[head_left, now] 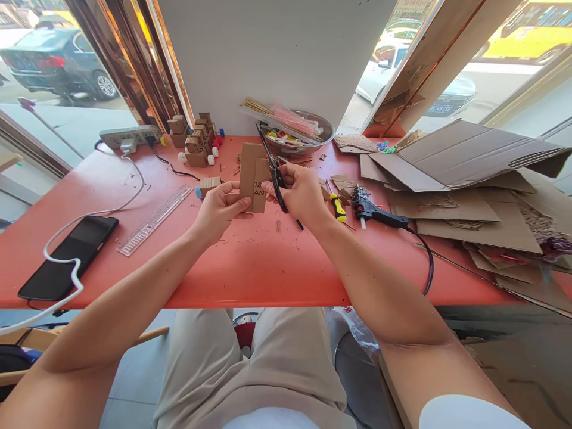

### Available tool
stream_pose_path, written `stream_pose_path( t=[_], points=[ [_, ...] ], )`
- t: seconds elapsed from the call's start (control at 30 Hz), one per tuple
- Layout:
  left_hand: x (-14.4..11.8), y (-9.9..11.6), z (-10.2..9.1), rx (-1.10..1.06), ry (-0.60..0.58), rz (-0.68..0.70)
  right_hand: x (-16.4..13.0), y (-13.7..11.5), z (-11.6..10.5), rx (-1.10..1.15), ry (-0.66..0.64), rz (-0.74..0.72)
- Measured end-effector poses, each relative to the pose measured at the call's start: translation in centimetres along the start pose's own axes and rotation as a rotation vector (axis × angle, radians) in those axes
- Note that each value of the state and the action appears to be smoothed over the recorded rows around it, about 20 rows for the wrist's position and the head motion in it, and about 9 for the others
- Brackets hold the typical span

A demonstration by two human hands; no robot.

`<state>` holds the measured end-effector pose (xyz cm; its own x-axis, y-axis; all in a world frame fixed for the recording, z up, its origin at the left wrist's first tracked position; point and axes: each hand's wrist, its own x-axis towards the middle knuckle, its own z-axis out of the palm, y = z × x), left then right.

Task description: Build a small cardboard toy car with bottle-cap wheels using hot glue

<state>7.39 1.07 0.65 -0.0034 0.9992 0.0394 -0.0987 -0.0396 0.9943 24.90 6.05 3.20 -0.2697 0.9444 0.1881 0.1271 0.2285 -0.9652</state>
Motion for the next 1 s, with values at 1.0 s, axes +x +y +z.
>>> stream_pose_path(
  t=[1.0],
  points=[
    [1.6,0.4,-2.3,0.001,0.203,0.167,1.0,0.1,-1.8,0.274,0.06,0.047]
  ],
)
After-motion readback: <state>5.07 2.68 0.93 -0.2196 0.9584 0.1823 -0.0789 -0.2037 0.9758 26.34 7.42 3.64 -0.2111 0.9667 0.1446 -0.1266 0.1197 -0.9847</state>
